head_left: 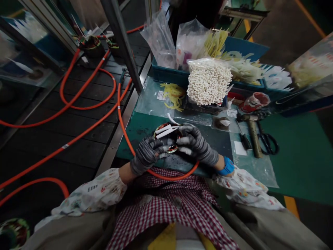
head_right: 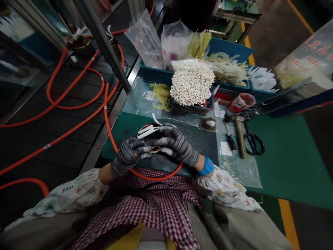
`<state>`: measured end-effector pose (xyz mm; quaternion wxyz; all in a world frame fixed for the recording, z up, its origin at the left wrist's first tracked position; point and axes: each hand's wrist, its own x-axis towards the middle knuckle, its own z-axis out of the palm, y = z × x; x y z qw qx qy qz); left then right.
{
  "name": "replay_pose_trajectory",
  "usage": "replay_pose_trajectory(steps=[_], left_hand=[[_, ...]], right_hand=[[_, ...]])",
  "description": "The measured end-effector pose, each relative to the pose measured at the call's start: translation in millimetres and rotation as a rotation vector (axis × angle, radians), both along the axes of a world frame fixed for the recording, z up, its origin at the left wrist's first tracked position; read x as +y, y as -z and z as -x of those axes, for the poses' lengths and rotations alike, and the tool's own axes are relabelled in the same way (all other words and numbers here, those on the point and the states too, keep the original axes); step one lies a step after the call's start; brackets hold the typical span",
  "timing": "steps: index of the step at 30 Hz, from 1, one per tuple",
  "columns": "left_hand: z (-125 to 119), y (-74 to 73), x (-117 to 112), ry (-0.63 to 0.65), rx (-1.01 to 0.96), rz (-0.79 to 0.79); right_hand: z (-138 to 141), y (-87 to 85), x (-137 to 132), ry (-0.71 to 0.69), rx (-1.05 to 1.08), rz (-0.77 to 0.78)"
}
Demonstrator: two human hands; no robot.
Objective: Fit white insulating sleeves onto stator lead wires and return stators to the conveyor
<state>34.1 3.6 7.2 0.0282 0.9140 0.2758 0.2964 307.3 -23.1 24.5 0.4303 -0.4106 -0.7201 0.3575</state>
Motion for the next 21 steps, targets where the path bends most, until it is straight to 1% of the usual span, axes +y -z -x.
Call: replay_pose_trajectory(steps=[3, 5, 7, 9, 12, 16, 18, 21], left_hand=[[-3, -7.3, 0, -0.010, 0.013, -0.020], [-5, -10.7, -2, -0.026, 0.030, -0.026], [-7, -12.6, -3, -0.045, 0.043, -0.039], [-8, -13.9, -4, -0.058, 0.068, -0.045], [-8, -17.3, -3, -0.048, 0.131, -0.033], [-10, -24.1, -2, -0.064, 0.149, -0.045], [-10, -26.4, -2, -0.066, 0.158, -0.060], [-10, -27.4, -2, -0.057, 0.162, -0.063]], right_hand=[[-7, -4.3, 3, -0.057, -0.191, -0.182], [-8, -1.0, 8, -0.080, -0.302, -0.317], [-8, 2.4, 15, -0.080, -0.334, -0.382], [-7, 1.6, 20, -0.104, -0.331, -0.388], [-6, -9.1, 22, -0.169, -0.322, -0.334], [1, -25.2, 18, -0.117, -0.389, -0.288], [4, -27.8, 18, -0.126, -0.470, -0.304], [7, -24.8, 24, -0.142, -0.544, -0.312]])
